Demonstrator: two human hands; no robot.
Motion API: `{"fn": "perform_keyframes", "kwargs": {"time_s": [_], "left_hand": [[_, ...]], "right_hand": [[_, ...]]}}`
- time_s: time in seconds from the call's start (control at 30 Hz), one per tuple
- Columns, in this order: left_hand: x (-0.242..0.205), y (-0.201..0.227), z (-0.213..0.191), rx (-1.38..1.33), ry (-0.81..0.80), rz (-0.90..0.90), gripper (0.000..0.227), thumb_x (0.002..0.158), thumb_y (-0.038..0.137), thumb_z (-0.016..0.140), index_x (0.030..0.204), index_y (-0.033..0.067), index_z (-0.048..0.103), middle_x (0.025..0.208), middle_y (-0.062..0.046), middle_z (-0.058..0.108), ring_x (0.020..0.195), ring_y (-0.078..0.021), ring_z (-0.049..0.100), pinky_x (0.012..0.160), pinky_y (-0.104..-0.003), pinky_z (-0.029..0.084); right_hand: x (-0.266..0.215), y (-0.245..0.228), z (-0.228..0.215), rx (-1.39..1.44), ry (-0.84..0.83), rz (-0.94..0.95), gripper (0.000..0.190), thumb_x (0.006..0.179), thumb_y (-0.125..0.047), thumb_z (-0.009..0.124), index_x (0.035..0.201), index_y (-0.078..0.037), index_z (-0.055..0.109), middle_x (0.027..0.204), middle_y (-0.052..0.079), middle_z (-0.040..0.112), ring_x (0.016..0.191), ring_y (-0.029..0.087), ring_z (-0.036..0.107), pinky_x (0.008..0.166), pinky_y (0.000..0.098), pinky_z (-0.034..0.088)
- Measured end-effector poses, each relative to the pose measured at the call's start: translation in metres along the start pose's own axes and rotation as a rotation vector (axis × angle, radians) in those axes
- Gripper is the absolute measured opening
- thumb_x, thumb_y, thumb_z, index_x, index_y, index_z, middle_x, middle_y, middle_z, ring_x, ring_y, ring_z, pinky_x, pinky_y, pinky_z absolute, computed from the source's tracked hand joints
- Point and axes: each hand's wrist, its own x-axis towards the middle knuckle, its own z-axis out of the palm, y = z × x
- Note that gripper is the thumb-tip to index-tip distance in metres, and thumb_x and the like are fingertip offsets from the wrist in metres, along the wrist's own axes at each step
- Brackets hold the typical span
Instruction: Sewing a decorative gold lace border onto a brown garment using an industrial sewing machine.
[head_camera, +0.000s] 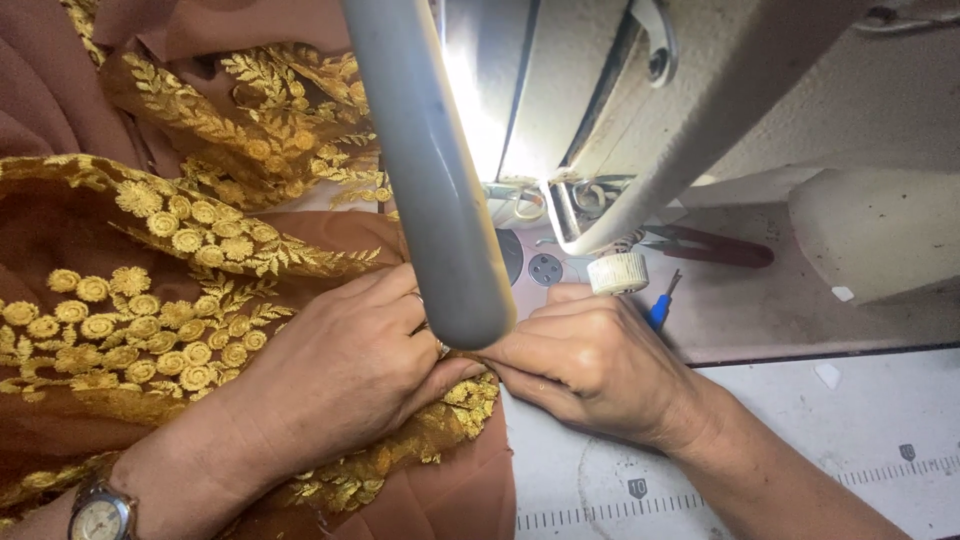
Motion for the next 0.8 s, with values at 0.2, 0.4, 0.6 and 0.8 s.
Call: {"fn": "perform_keyframes", "kwargs": {"time_s": [0.2,0.4,0.6,0.8], "left_hand": [[-0.002,0.000,-0.001,0.003,-0.008,-0.004,0.032,0.094,0.028,0.066,0.072,0.0064,0.059,0.076,-0.006,0.054,0.078,-0.0276,0.052,0.066,-0.040,0.047],[-0.005,-0.001,-0.003,0.023,-0.028,0.010,0.028,0.090,0.031,0.068,0.082,0.0050,0.063,0.086,-0.007,0.057,0.084,-0.0291,0.053,0.072,-0.042,0.047],[-0.008,-0.001,-0.007,0.048,-0.049,-0.007,0.026,0.089,0.032,0.066,0.092,0.0062,0.060,0.094,-0.008,0.054,0.085,-0.0282,0.053,0.073,-0.041,0.046],[-0.010,0.001,-0.009,0.061,-0.024,-0.011,0.029,0.088,0.032,0.066,0.100,0.0054,0.060,0.097,-0.010,0.056,0.087,-0.0293,0.052,0.076,-0.041,0.047]], "right_hand": [[0.003,-0.001,-0.003,0.036,-0.007,0.005,0.012,0.092,-0.008,0.060,0.101,-0.006,0.066,0.067,0.004,0.059,0.056,0.024,0.053,0.061,0.0332,0.041],[0.010,0.000,-0.013,0.120,0.077,0.221,0.011,0.091,0.002,0.049,0.082,0.001,0.055,0.084,0.006,0.053,0.073,0.019,0.050,0.070,0.0262,0.039],[0.010,-0.005,-0.004,0.162,-0.027,0.327,0.016,0.094,-0.006,0.046,0.097,-0.003,0.061,0.120,0.011,0.057,0.112,0.021,0.056,0.096,0.0249,0.038],[0.018,-0.003,-0.001,0.069,0.063,0.115,0.008,0.090,0.003,0.049,0.086,0.001,0.055,0.094,0.013,0.060,0.084,0.029,0.057,0.081,0.0356,0.044]]}}
